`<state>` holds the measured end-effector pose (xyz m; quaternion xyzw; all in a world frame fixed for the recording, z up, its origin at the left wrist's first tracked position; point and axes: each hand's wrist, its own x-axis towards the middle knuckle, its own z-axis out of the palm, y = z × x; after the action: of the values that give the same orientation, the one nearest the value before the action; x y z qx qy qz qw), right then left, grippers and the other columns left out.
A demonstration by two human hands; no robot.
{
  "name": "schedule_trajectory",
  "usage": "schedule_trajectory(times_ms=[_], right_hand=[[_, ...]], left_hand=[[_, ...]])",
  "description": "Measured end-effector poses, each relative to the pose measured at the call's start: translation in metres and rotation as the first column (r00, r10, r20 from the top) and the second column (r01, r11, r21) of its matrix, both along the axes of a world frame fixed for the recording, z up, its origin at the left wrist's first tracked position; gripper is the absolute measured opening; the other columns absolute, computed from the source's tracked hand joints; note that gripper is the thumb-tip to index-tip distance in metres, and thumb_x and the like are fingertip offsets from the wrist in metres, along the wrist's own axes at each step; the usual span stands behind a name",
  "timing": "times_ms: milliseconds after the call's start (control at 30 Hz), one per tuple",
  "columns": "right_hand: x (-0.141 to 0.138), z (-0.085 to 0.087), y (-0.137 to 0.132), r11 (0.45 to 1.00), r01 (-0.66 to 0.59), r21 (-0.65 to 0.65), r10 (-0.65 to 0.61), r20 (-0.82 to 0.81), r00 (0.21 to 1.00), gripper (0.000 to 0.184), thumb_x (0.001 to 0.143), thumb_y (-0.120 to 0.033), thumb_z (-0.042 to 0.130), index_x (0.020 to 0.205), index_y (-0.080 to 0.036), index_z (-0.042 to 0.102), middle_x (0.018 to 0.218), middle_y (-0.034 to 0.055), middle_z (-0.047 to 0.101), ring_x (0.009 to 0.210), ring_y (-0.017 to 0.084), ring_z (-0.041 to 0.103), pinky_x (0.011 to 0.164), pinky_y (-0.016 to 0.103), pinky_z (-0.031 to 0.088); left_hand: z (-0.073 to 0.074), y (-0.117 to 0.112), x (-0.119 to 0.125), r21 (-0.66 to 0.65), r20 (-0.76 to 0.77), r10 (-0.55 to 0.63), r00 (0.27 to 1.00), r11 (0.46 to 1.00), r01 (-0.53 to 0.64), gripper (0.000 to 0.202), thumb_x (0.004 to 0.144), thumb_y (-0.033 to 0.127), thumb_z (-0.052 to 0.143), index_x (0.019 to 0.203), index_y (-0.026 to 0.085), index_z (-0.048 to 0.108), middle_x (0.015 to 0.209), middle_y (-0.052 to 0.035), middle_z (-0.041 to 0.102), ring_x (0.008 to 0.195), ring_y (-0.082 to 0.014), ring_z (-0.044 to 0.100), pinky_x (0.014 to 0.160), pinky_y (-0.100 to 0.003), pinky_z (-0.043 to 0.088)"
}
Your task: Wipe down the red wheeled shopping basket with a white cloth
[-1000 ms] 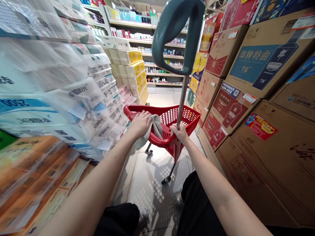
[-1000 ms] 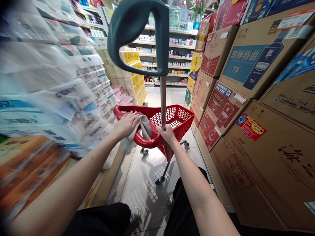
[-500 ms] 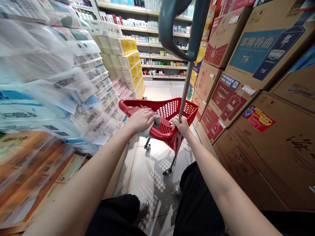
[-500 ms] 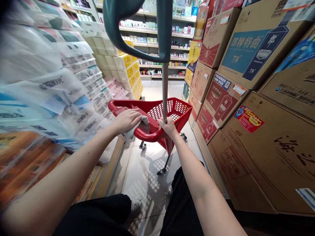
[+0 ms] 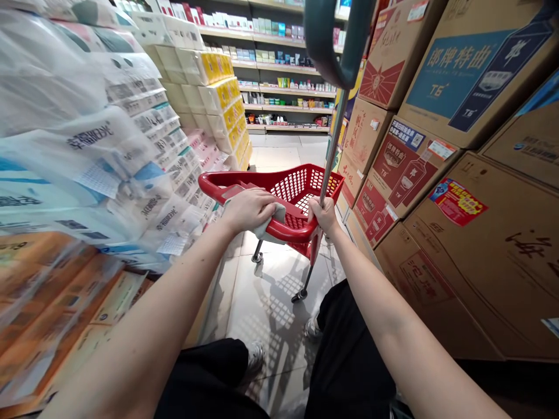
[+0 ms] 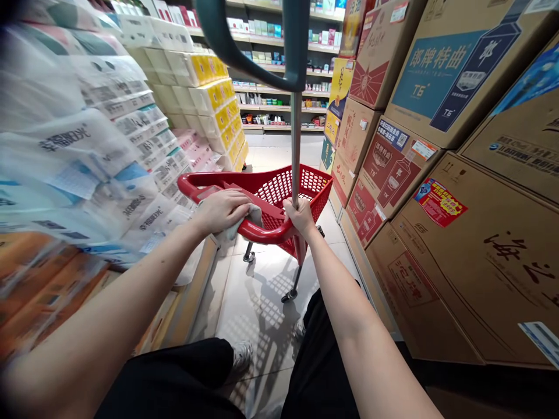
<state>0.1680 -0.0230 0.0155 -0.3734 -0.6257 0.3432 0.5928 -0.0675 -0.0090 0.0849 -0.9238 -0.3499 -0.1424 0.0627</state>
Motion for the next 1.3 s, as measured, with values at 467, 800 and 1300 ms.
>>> schedule_trajectory(times_ms=[467, 800, 1300], right_hand=[[-0.013, 0.003, 0.008, 1.000, -0.009, -0.012, 0.009, -0.007, 1.000, 0.044, 0.085, -0.031, 0.049, 0.042, -0.022, 0.045, 0.040, -0.0005, 0.050, 0.043, 0.009, 0.045, 0.047, 0.022, 0.036], [-0.005, -0.011, 0.002, 0.982, 0.188, -0.019, -0.186, 0.060, 0.981, 0.050, 0.091, -0.039, 0.046, 0.045, -0.020, 0.048, 0.044, -0.0006, 0.052, 0.045, 0.009, 0.047, 0.054, 0.024, 0.040], [-0.005, -0.007, 0.006, 1.000, 0.012, -0.004, -0.012, 0.020, 1.000, 0.049, 0.084, -0.045, 0.049, 0.042, -0.023, 0.036, 0.039, -0.0020, 0.042, 0.040, 0.009, 0.039, 0.045, 0.024, 0.031]], left_hand=[[0.001, 0.027, -0.026, -0.010, -0.051, 0.196, 0.979, 0.980, -0.196, 0.053, 0.097, 0.041, 0.025, 0.104, 0.019, 0.073, 0.113, -0.0073, 0.073, 0.110, -0.0237, 0.063, 0.098, -0.038, 0.043], [-0.021, -0.023, -0.022, 0.163, 0.227, 0.023, 0.974, 0.985, -0.062, 0.040, 0.096, 0.035, 0.037, 0.121, 0.024, 0.067, 0.124, -0.0036, 0.069, 0.119, -0.0229, 0.060, 0.110, -0.040, 0.038], [0.011, 0.002, -0.003, -0.079, -0.176, 0.252, 0.952, 0.960, -0.268, 0.050, 0.094, 0.044, 0.030, 0.089, 0.021, 0.074, 0.099, -0.0078, 0.075, 0.093, -0.0267, 0.068, 0.079, -0.036, 0.047]])
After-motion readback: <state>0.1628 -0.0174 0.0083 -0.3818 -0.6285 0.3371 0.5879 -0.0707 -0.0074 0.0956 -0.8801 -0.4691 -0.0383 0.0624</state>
